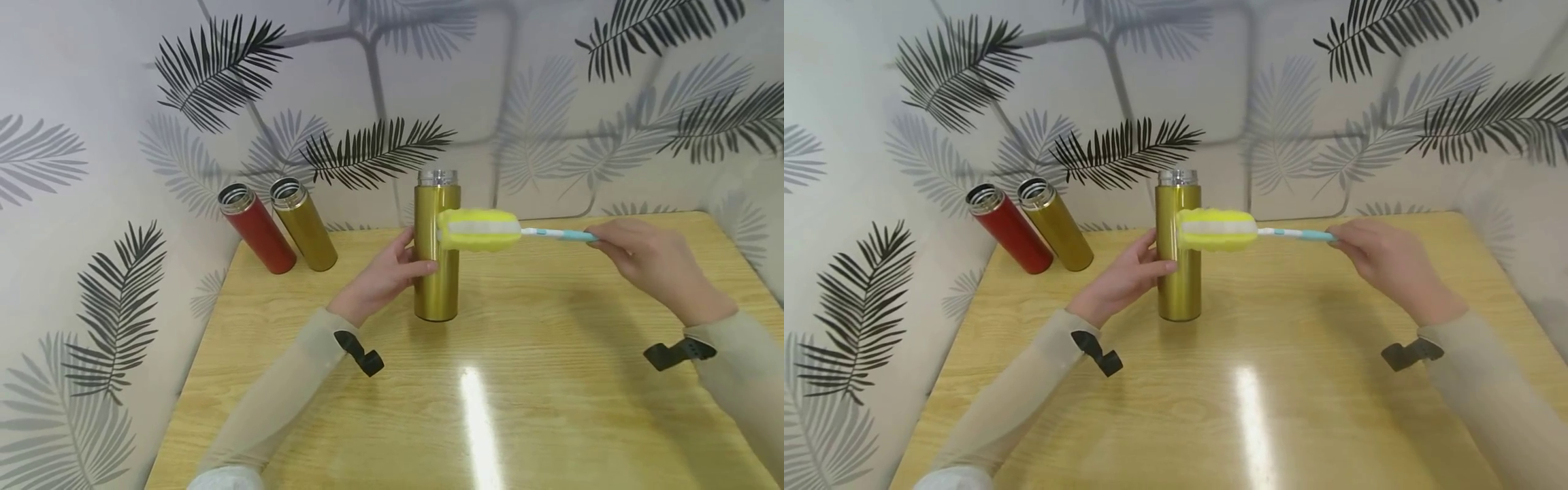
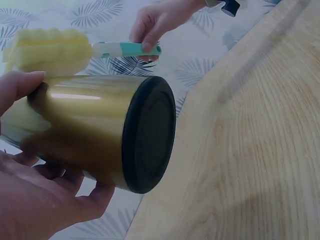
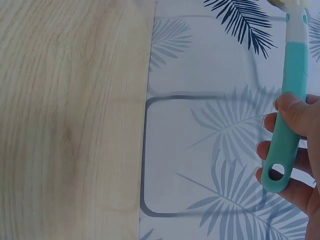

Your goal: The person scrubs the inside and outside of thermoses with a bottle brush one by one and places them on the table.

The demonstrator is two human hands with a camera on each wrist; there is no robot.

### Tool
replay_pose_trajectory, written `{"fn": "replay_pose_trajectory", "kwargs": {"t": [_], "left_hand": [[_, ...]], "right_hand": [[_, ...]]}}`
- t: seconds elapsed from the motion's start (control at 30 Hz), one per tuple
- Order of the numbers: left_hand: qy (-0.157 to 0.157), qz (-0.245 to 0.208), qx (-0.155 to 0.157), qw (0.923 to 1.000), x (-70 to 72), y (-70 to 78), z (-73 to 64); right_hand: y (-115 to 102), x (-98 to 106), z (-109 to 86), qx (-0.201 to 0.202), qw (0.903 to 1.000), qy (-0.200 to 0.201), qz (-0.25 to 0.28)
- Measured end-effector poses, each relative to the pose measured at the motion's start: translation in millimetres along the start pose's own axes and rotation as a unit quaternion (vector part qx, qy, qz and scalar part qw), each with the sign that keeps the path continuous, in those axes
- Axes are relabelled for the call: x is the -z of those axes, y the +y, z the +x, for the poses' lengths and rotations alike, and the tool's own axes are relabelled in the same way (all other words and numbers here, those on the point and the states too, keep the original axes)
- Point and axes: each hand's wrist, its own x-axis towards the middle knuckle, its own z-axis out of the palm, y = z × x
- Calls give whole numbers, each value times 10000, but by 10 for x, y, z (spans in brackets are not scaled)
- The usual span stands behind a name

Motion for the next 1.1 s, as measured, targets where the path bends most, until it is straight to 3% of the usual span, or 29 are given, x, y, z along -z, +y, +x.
{"fn": "replay_pose_trajectory", "kwargs": {"t": [0.17,0.5,0.63,0.87,1.1], "left_hand": [[-144,-117,140,9997,-7,-20,-15],[-197,-240,-22,9995,-32,-80,21],[-154,-226,-227,9994,-38,-72,39],[167,-814,-419,9957,-18,-20,46],[348,-828,-676,9937,73,-4,81]], "right_hand": [[19,19,44,-22,9998,185,-86],[17,21,70,-24,9994,338,-8],[16,12,48,9,9998,210,-6],[-5,-78,-40,159,9998,-18,138],[-15,-133,-161,368,9976,-421,412]]}}
